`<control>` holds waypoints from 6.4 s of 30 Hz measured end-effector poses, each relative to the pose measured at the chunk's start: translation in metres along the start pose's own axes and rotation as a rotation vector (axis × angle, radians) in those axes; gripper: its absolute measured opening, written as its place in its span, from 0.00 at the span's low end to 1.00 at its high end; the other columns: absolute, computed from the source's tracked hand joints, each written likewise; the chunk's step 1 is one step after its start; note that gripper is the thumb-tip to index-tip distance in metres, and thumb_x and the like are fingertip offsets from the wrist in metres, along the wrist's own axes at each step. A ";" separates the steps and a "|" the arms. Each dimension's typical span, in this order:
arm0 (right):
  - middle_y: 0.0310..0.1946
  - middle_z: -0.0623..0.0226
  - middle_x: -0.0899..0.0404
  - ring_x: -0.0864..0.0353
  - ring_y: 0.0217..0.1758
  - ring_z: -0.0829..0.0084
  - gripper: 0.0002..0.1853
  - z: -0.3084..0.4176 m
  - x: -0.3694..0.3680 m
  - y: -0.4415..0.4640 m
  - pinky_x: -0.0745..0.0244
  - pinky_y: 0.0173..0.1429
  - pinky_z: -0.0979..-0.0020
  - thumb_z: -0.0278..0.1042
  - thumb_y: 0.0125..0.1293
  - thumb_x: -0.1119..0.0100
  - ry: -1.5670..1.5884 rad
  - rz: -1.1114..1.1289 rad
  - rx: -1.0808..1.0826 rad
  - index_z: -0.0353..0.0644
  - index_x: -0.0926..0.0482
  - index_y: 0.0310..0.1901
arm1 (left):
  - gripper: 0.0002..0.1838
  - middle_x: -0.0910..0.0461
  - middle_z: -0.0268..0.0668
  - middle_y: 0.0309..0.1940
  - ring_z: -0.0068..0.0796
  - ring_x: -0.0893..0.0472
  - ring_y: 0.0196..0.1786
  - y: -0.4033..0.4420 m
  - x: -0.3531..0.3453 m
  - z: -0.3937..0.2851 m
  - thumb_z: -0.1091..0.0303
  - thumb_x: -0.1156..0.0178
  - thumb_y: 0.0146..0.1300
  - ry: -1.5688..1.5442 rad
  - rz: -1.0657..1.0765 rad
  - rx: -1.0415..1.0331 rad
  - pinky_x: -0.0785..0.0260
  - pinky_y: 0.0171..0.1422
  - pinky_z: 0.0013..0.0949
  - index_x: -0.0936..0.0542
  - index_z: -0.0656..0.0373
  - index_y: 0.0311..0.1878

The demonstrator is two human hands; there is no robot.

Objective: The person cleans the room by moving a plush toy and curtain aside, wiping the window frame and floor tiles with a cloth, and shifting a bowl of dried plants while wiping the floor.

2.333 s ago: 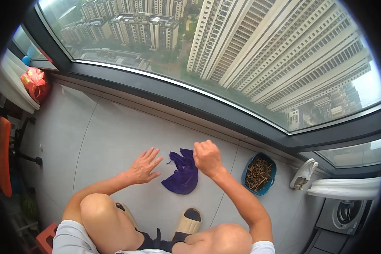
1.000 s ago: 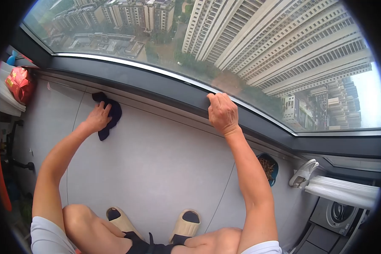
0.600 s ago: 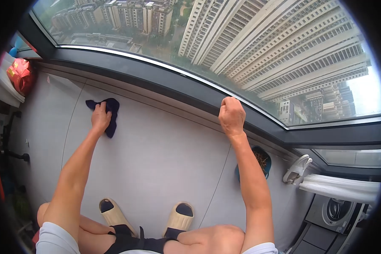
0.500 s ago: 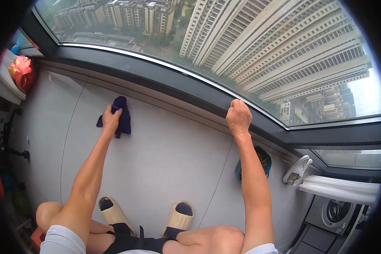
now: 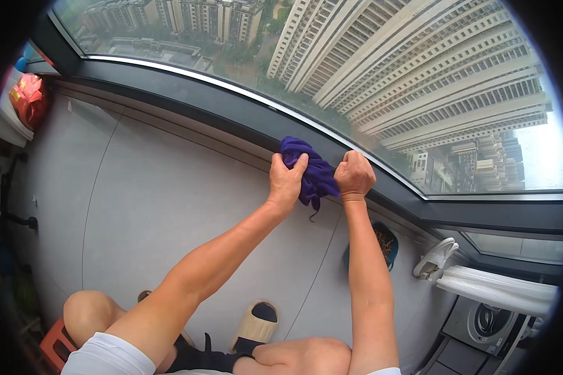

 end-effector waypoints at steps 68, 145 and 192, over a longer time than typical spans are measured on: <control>0.23 0.60 0.32 0.27 0.30 0.52 0.04 0.010 0.014 0.002 0.32 0.35 0.55 0.27 0.51 0.47 0.056 -0.032 -0.101 0.44 0.32 0.25 | 0.39 0.28 0.48 0.61 0.48 0.29 0.66 0.018 0.031 -0.114 0.57 0.29 0.59 1.168 0.447 -1.184 0.39 0.71 0.51 0.32 0.63 0.70; 0.27 0.54 0.38 0.32 0.32 0.50 0.04 -0.010 -0.008 -0.010 0.35 0.39 0.55 0.27 0.61 0.55 -0.079 0.077 -0.050 0.37 0.36 0.30 | 0.25 0.23 0.34 0.63 0.47 0.30 0.69 0.127 0.333 -0.042 0.47 0.37 0.65 1.289 0.191 -0.849 0.41 0.73 0.72 0.19 0.47 0.61; 0.32 0.59 0.31 0.28 0.38 0.57 0.13 0.461 -0.089 0.157 0.31 0.42 0.57 0.32 0.61 0.34 0.370 0.444 0.765 0.42 0.30 0.38 | 0.27 0.22 0.39 0.61 0.50 0.26 0.64 0.104 0.529 -0.066 0.61 0.28 0.51 1.254 -0.112 -0.851 0.34 0.71 0.63 0.17 0.47 0.58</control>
Point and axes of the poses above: each hand's wrist, its own y-axis towards the middle knuckle, its own x-axis out of the back of the hand, z = x × y, the point moved 6 cm from there along y, towards the middle knuckle
